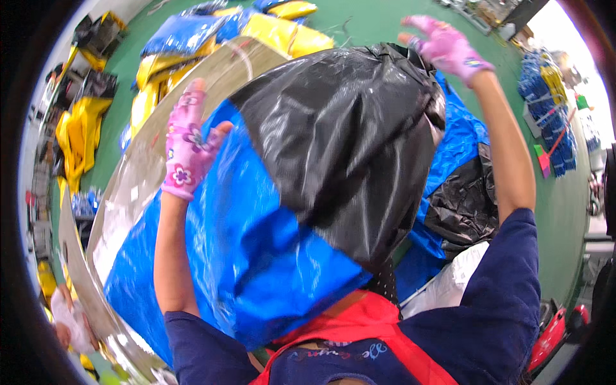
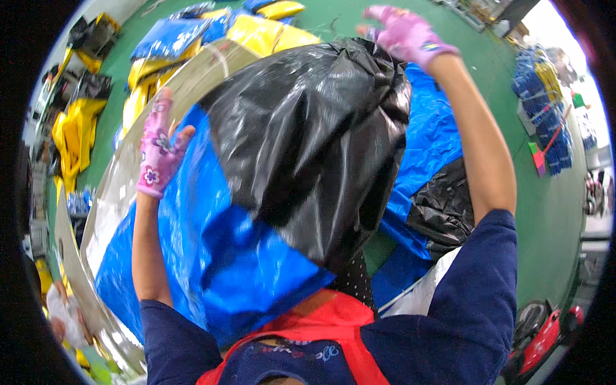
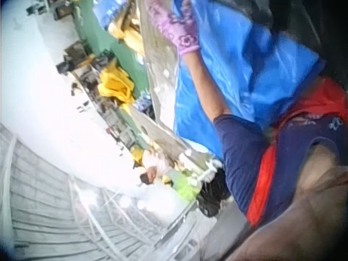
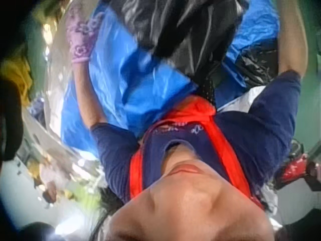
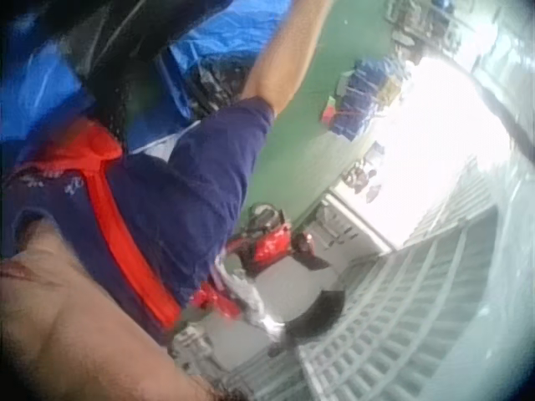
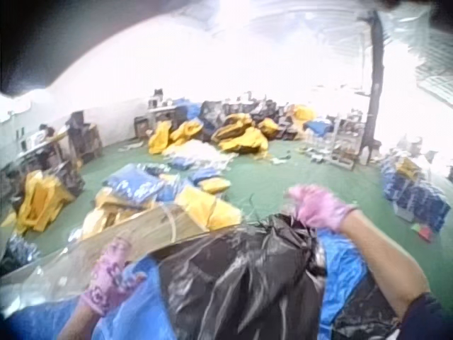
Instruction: The person folds large blue and black tarps on a table, then places each folded tarp into a clear plastic bag. The person repeats this process for multiple tarps, stacking the packaged items on the table.
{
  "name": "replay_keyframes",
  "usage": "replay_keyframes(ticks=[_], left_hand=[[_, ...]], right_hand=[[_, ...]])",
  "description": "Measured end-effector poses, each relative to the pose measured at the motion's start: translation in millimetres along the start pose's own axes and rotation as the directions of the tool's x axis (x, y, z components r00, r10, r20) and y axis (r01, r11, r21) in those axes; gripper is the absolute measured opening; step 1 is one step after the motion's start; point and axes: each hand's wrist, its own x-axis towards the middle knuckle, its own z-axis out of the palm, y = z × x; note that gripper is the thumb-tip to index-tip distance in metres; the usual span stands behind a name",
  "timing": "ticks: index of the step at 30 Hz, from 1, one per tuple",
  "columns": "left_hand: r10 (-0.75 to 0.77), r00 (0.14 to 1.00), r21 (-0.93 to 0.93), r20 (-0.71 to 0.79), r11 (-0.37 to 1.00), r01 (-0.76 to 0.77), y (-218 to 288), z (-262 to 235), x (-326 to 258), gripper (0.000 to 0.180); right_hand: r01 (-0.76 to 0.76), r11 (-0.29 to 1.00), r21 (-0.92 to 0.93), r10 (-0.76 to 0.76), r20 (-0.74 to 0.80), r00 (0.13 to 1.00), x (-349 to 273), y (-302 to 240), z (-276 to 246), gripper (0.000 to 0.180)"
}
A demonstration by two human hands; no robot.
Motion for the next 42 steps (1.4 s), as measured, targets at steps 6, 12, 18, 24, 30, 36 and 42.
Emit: replay_keyframes(ticks=[6, 12, 18, 24, 30, 36, 42], left_hand=[[-0.066, 0.803, 0.047, 0.592, 0.998, 0.048, 64, -12, -145, 0.088], [-0.056, 0.853, 0.112, 0.518, 0.994, -0.003, 57, -5, -199, 0.082], [-0.004, 0.931, -0.226, 0.365, 0.970, 0.092, 36, 10, -204, 0.069], [-0.131, 0.851, 0.045, 0.509, 0.991, 0.125, 50, -3, -196, 0.050], [0.216, 0.952, 0.021, 0.215, 0.974, -0.225, 124, -3, -107, 0.065], [0.257, 0.843, -0.247, 0.472, 0.957, -0.153, 92, 46, -86, 0.065], [0.549, 0.794, 0.112, 0.260, 0.799, -0.590, 107, 128, -95, 0.058]], right_hand=[[0.582, 0.811, 0.063, -0.585, 0.127, 0.801, -135, -106, 50, 0.060], [0.620, 0.761, 0.189, -0.644, 0.104, 0.758, -199, -144, 33, 0.063], [0.624, 0.779, 0.051, -0.610, -0.164, 0.775, -213, -141, 78, 0.019], [0.668, 0.695, 0.265, -0.657, -0.143, 0.740, -282, -151, 80, 0.049], [0.573, 0.796, 0.193, -0.589, 0.030, 0.808, -293, -164, 74, 0.094], [0.537, 0.835, 0.117, -0.520, -0.149, 0.841, -306, -179, 72, 0.037], [0.740, 0.672, 0.010, -0.715, -0.252, 0.653, -192, -187, -9, 0.007]])
